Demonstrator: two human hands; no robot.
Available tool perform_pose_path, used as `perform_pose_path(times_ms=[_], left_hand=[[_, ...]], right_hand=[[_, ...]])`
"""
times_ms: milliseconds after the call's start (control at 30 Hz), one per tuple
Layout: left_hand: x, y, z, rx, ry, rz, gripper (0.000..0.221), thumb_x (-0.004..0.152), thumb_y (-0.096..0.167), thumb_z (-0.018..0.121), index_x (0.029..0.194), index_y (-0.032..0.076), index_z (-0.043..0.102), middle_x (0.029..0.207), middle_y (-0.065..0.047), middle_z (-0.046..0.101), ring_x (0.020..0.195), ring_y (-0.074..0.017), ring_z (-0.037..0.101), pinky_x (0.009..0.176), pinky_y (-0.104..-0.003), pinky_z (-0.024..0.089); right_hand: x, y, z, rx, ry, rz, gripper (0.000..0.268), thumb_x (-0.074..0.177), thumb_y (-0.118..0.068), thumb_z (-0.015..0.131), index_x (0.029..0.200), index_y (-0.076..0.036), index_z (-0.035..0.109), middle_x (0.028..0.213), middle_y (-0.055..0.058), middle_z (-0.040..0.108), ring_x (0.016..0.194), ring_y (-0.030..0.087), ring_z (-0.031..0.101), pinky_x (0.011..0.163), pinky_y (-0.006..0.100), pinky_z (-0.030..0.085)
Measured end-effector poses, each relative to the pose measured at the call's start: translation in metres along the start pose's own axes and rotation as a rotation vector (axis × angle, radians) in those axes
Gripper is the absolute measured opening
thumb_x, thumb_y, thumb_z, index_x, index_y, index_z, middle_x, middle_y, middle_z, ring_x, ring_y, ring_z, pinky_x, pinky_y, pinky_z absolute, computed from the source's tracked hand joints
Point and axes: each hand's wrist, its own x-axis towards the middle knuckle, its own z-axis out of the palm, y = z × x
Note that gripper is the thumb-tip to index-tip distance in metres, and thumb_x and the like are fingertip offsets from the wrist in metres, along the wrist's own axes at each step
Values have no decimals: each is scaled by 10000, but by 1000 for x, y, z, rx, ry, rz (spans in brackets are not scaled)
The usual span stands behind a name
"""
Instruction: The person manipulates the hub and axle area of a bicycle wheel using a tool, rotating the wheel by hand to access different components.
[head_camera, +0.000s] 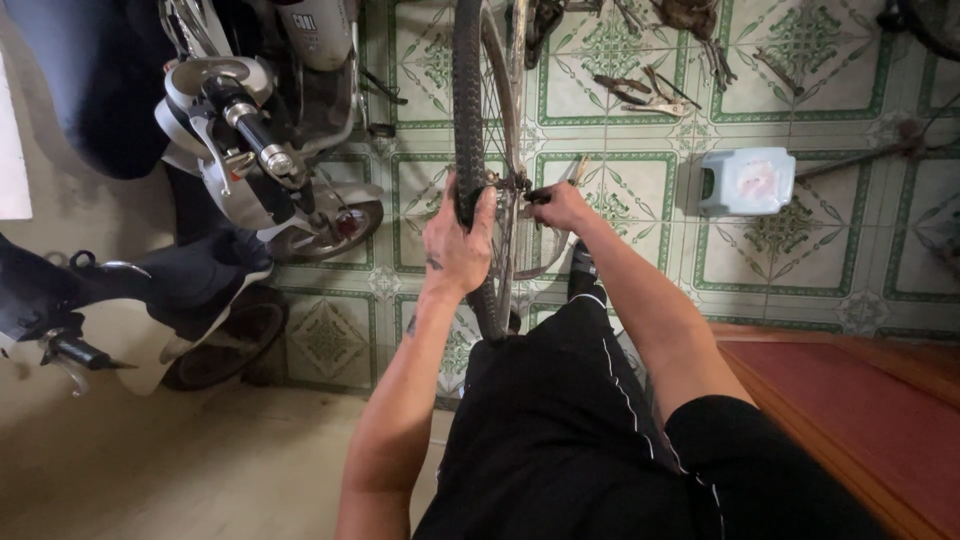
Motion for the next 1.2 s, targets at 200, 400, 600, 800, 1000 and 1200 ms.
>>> perform_pose_path(times_ms=[200, 400, 600, 800, 1000, 1200], left_hand=[[1, 0, 0, -20, -46, -75, 586, 993, 561, 474, 1361, 112, 547, 798, -134, 733, 813, -327, 757, 810, -446, 571], [0, -2, 0, -33, -2, 14, 581, 1014, 566, 485, 1361, 106, 560, 876, -123, 741, 852, -315, 741, 828, -442, 559], [-1, 1, -1, -58, 21, 48, 576, 1015, 554, 502, 1362, 97, 551, 996, -156, 740, 923, -329, 725, 853, -444, 554], [2, 0, 0, -10, -31, 57, 507, 1052, 535, 468, 1306, 111, 579, 1010, -144, 736, 956, -334, 721, 870, -450, 540], [0, 3, 0, -52, 13, 41, 517, 1015, 510, 519, 1313, 91, 567, 1013, -154, 733, 947, -366, 708, 835, -459, 540], [-2, 1, 0, -89, -20, -10, 509, 1005, 528, 506, 1276, 105, 587, 844, -104, 730, 817, -309, 727, 790, -429, 558]], right_hand=[[9, 12, 3, 0, -9, -12, 393, 846, -241, 758, 1214, -103, 766, 925, 115, 794, 750, 166, 736, 743, 309, 588], [9, 14, 4, 48, -5, -30, 380, 843, -230, 774, 1191, -78, 775, 909, 102, 795, 751, 139, 728, 743, 298, 582], [1, 5, 3, 88, -24, 23, 400, 846, -202, 793, 1204, -26, 771, 874, 141, 788, 672, 153, 675, 658, 316, 562], [-21, -17, 4, 613, -156, 145, 278, 881, -129, 750, 1082, 58, 714, 851, 155, 766, 614, 206, 694, 547, 372, 581], [-29, -25, 6, 945, -203, 237, 142, 914, -132, 731, 958, -5, 688, 786, 132, 717, 589, 198, 669, 502, 342, 542], [-33, 41, 36, 259, -155, 86, 315, 849, -180, 755, 1074, 38, 720, 854, 189, 762, 682, 259, 740, 619, 422, 626]])
